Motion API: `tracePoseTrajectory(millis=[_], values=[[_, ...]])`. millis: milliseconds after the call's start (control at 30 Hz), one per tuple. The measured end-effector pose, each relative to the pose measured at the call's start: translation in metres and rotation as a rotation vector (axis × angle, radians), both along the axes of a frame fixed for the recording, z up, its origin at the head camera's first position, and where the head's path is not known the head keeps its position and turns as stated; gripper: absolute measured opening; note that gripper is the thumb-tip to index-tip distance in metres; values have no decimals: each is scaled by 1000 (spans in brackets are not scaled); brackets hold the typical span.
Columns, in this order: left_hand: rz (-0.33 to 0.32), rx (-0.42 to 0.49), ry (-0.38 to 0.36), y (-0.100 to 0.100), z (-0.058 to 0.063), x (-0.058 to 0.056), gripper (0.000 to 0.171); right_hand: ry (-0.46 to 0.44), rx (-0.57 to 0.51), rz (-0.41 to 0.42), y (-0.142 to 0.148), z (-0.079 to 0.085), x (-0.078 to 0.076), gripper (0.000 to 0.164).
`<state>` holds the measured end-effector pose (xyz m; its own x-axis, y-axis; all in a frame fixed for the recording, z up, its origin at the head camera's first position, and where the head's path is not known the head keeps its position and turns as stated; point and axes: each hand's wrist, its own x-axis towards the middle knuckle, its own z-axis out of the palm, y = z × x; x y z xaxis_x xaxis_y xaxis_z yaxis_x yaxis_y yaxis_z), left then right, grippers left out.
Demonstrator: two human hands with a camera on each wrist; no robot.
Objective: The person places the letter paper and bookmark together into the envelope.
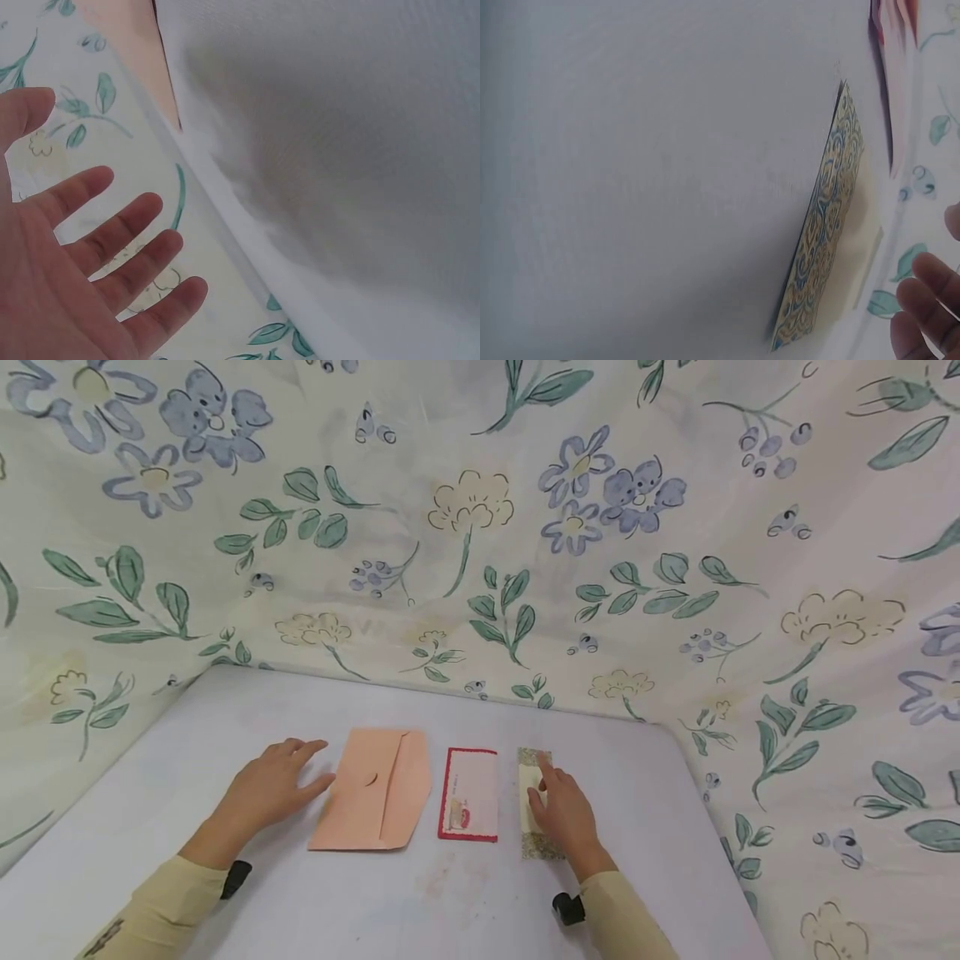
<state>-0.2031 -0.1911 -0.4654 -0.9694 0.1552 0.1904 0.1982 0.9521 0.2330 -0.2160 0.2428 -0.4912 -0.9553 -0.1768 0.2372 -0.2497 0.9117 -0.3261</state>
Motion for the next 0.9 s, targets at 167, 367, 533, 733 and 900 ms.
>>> tracePoseTrajectory(millis=[167,367,533,733,900], values=[[-8,-15,-11,3,-2,-1,63,-36,-1,-6,-7,0,0,67],[-34,-19,-22,8,-4,0,64,-95,17,-33,-16,0,-2,68],[-39,-18,-21,10,-6,1,64,-76,27,-16,-24,0,-4,68],[-55,-8,-17,12,-9,1,64,-103,20,-35,-30,-2,-2,69],[-58,-3,-12,13,-10,1,65,-103,17,-43,-31,-3,-1,69]])
